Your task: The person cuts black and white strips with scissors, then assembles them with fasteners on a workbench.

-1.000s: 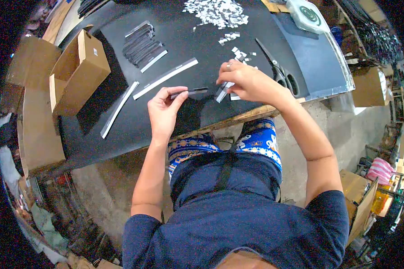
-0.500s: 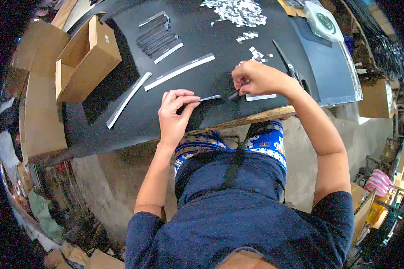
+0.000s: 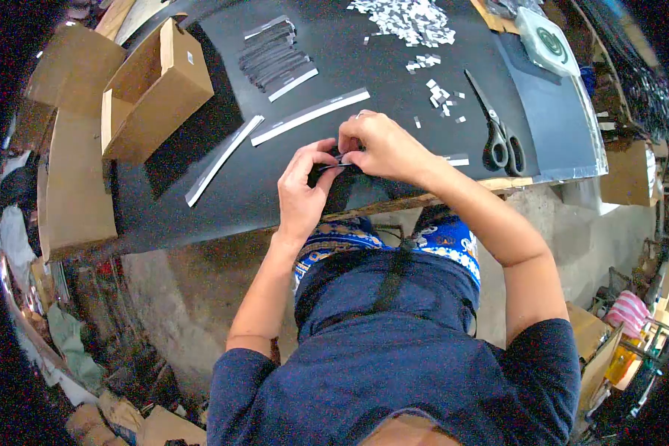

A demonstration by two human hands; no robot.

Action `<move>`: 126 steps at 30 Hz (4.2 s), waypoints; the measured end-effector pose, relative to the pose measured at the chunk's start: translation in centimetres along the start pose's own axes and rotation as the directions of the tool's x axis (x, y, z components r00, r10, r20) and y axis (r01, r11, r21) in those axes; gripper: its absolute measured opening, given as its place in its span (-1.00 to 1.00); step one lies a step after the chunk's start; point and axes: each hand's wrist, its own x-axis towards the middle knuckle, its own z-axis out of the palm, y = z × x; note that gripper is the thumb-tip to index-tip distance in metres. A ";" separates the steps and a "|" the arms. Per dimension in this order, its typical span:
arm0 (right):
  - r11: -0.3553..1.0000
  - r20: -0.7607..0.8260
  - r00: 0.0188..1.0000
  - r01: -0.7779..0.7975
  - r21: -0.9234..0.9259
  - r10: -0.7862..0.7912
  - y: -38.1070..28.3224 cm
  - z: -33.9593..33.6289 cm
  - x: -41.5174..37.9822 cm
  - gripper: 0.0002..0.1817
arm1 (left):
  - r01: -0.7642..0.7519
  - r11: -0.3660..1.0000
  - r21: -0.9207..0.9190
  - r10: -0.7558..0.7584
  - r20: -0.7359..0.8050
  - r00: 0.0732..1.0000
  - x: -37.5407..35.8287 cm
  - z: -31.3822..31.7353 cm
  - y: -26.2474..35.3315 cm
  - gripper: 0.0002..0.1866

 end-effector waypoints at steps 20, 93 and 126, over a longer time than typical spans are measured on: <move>0.403 -0.313 0.742 0.064 0.913 0.592 -2.6 3.7 -3.3 -0.48 | -0.152 0.973 0.174 0.130 0.132 0.983 0.6 0.6 -0.6 -0.76; 0.894 -0.412 0.834 -0.195 0.403 0.367 0.5 0.4 -3.0 -0.15 | -0.200 0.939 0.280 0.199 0.032 0.979 3.4 1.4 -1.1 -0.83; 0.916 -0.072 0.941 -0.337 -0.217 0.330 1.6 -8.9 -10.2 -0.80 | -0.196 0.954 0.226 0.206 -0.020 0.978 3.3 1.9 -1.2 -0.85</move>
